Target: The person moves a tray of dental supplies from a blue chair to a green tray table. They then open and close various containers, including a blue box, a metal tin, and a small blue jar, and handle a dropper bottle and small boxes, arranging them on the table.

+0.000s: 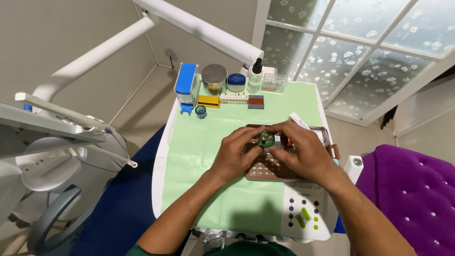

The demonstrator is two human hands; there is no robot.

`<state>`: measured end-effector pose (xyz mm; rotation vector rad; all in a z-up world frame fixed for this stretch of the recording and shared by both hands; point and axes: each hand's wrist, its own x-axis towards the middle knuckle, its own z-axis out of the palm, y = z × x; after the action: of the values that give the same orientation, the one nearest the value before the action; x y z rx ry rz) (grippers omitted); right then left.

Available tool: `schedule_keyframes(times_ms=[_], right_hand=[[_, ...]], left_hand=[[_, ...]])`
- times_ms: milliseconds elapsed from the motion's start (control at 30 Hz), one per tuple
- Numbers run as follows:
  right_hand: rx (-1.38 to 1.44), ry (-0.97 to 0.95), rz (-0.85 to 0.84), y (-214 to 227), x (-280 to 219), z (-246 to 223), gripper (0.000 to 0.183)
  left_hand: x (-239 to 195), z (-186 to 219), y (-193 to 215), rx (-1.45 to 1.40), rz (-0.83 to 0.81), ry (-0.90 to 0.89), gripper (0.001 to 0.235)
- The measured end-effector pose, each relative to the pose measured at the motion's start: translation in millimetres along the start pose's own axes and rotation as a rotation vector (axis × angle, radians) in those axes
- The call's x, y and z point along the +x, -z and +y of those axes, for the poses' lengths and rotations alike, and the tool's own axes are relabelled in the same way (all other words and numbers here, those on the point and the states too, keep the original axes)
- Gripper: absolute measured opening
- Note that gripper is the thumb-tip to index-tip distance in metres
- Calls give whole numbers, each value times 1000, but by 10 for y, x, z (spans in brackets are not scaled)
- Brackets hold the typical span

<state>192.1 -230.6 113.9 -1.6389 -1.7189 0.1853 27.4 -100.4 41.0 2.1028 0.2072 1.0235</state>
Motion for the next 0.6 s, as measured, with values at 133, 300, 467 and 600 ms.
schedule_keyframes(times_ms=[133,300,467,600], right_hand=[[1,105,33,3,-8,-3,41],[4,111,26,33,-9,-6,29],[-20,152,-64,95,33,7,21],[-6,107,-108,79,59,-62,23]], left_hand=[[-4,-42,-26,40,-2,-12,47],[-24,-74,-18,120,1,21,48],[-4,2,4,148,-10,17,46],[-13,1,-14,193,17,0,43]])
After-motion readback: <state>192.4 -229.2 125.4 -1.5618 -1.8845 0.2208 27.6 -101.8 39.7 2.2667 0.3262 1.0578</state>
